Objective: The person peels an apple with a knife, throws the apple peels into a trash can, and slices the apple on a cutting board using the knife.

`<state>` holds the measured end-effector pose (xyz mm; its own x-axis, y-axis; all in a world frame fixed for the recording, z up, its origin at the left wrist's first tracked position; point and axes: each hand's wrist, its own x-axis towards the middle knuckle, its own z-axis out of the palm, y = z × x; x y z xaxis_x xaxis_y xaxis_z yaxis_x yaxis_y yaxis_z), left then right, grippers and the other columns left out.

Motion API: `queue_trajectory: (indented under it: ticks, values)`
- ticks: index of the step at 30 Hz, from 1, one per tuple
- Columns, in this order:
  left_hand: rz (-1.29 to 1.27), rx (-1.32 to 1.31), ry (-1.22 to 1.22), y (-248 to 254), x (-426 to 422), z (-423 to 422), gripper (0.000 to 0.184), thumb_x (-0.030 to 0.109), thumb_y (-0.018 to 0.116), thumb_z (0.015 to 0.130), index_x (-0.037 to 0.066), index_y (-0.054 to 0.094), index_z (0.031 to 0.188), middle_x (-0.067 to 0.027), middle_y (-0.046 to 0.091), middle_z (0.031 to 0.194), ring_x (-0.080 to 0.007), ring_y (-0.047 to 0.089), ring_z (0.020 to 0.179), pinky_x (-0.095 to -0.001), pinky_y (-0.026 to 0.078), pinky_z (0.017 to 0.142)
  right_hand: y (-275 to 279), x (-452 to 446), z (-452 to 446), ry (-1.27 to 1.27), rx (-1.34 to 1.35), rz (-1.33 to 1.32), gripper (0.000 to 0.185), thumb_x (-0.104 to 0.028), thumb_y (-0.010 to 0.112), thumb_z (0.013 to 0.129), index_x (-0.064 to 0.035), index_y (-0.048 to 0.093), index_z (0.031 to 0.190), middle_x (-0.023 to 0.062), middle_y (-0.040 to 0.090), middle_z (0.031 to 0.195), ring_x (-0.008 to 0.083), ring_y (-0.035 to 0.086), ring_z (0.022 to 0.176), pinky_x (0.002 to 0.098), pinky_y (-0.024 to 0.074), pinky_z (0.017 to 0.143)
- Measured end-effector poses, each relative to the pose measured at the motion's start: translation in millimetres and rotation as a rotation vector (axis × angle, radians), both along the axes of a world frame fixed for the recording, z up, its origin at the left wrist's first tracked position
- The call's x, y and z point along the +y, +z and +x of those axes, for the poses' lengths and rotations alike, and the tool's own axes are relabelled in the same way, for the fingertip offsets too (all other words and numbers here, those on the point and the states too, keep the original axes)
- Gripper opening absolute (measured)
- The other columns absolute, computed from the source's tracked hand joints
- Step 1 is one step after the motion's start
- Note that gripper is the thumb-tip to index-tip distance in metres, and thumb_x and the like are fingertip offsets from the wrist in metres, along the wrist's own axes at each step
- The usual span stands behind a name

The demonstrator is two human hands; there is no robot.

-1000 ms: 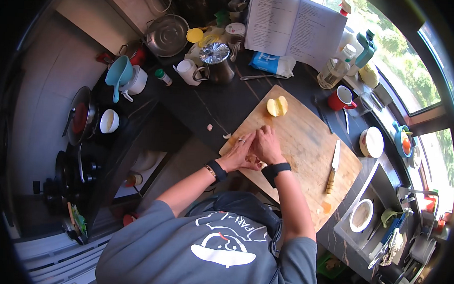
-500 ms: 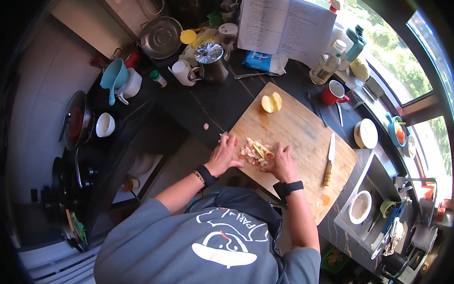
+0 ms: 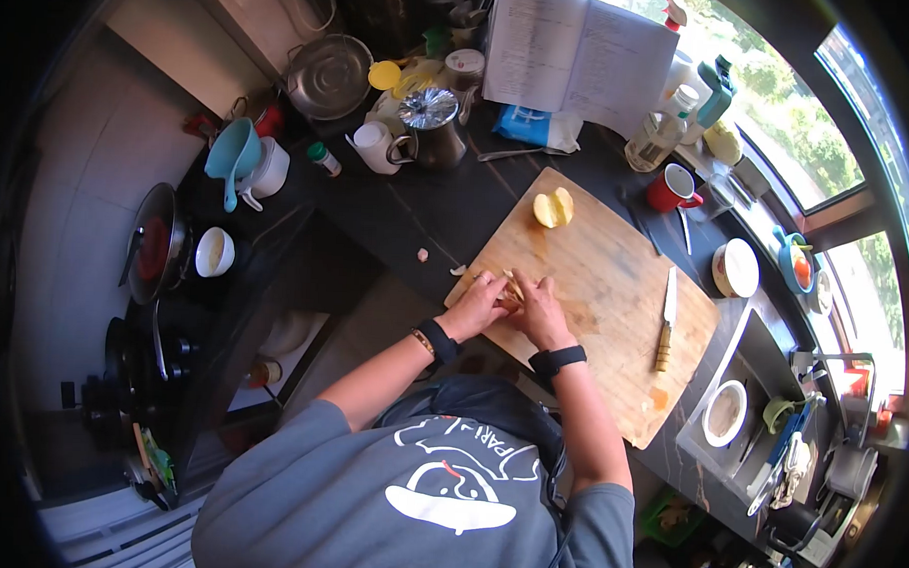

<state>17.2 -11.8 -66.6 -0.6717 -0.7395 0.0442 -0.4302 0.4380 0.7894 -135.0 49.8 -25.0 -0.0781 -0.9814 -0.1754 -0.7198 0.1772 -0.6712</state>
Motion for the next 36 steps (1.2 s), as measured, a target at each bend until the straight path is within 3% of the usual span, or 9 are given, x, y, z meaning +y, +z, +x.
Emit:
queue_trajectory:
  ticks: [4, 6, 13, 22, 24, 28, 30, 33, 36]
  values:
    - [0.000, 0.098, -0.095, 8.9, 1.0, 4.5, 0.046, -0.001, 0.069, 0.075, -0.004, 0.049, 0.116, -0.0216, 0.050, 0.104, -0.0374, 0.055, 0.097, -0.0396, 0.049, 0.083, 4.9, -3.0, 0.9, -0.007, -0.022, 0.060, 0.074, -0.001, 0.073, 0.063, -0.0124, 0.045, 0.130, 0.0261, 0.048, 0.107, 0.0446, 0.055, 0.098, 0.0442, 0.0489, 0.086]
    - [-0.026, 0.130, -0.120, 10.3, 1.9, 7.5, 0.045, -0.003, 0.067, 0.075, -0.004, 0.049, 0.116, -0.0216, 0.050, 0.104, -0.0374, 0.055, 0.097, -0.0397, 0.049, 0.083, -1.7, -5.5, 0.5, -0.018, 0.040, 0.044, 0.053, -0.010, 0.072, 0.070, -0.0111, 0.048, 0.118, 0.0261, 0.050, 0.106, 0.0449, 0.059, 0.090, 0.0464, 0.0519, 0.077]
    - [-0.058, 0.189, -0.120, 7.7, 5.4, 10.9, 0.047, -0.002, 0.064, 0.076, -0.004, 0.047, 0.119, -0.0221, 0.050, 0.106, -0.0369, 0.055, 0.099, -0.0400, 0.048, 0.087, -16.0, -6.9, 11.2, -0.044, 0.076, -0.048, 0.041, -0.008, 0.070, 0.071, -0.0079, 0.050, 0.107, 0.0257, 0.052, 0.101, 0.0447, 0.060, 0.084, 0.0469, 0.0519, 0.072]
    - [-0.131, 0.226, -0.025, 27.7, 9.3, 37.5, 0.050, 0.007, 0.067, 0.080, -0.003, 0.046, 0.125, -0.0203, 0.051, 0.118, -0.0368, 0.052, 0.110, -0.0396, 0.043, 0.095, -5.9, -4.6, 8.6, -0.208, -0.154, -0.067, 0.020, -0.009, 0.070, 0.074, -0.0026, 0.060, 0.090, 0.0259, 0.055, 0.095, 0.0415, 0.059, 0.075, 0.0439, 0.0513, 0.068]
    - [-0.148, 0.229, 0.026, 40.2, 12.3, 51.3, 0.045, 0.009, 0.067, 0.080, -0.002, 0.052, 0.121, -0.0197, 0.053, 0.119, -0.0342, 0.053, 0.112, -0.0382, 0.043, 0.095, -21.6, -4.9, -3.7, -0.144, -0.019, -0.149, 0.022, -0.010, 0.069, 0.080, -0.0020, 0.058, 0.097, 0.0230, 0.057, 0.095, 0.0364, 0.060, 0.083, 0.0407, 0.0509, 0.066]
    - [-0.141, 0.249, 0.196, 49.8, 21.0, 85.2, 0.035, 0.008, 0.067, 0.080, -0.002, 0.059, 0.113, -0.0177, 0.057, 0.115, -0.0323, 0.057, 0.106, -0.0358, 0.046, 0.092, -27.1, -6.7, -17.1, -0.097, 0.005, -0.155, 0.018, -0.011, 0.066, 0.084, -0.0017, 0.058, 0.096, 0.0169, 0.061, 0.088, 0.0278, 0.063, 0.077, 0.0353, 0.0517, 0.060]
    - [-0.166, 0.197, 0.269, 45.7, 28.9, 111.3, 0.035, 0.008, 0.066, 0.082, -0.001, 0.058, 0.115, -0.0154, 0.057, 0.116, -0.0273, 0.059, 0.106, -0.0345, 0.048, 0.089, -17.8, -7.4, -18.6, -0.201, -0.295, 0.032, 0.014, -0.011, 0.063, 0.088, -0.0010, 0.058, 0.094, 0.0087, 0.063, 0.082, 0.0179, 0.063, 0.069, 0.0298, 0.0527, 0.058]
    - [0.019, 0.246, 0.445, 38.8, 58.8, 158.9, 0.031, 0.005, 0.063, 0.087, -0.002, 0.057, 0.117, -0.0118, 0.058, 0.117, -0.0199, 0.058, 0.109, -0.0307, 0.049, 0.092, -2.8, -4.8, -19.6, -0.266, -0.575, 0.029, 0.013, -0.013, 0.060, 0.090, -0.0001, 0.057, 0.092, 0.0030, 0.062, 0.078, 0.0129, 0.062, 0.065, 0.0267, 0.0539, 0.062]
    - [0.237, 0.340, 0.663, 11.0, 99.2, 212.9, 0.030, 0.006, 0.062, 0.089, -0.003, 0.056, 0.117, -0.0102, 0.058, 0.115, -0.0171, 0.059, 0.108, -0.0274, 0.048, 0.093, -3.0, -5.3, -27.9, -0.280, -0.730, -0.007, 0.014, -0.014, 0.058, 0.092, -0.0003, 0.057, 0.090, 0.0038, 0.062, 0.079, 0.0128, 0.062, 0.067, 0.0268, 0.0546, 0.063]
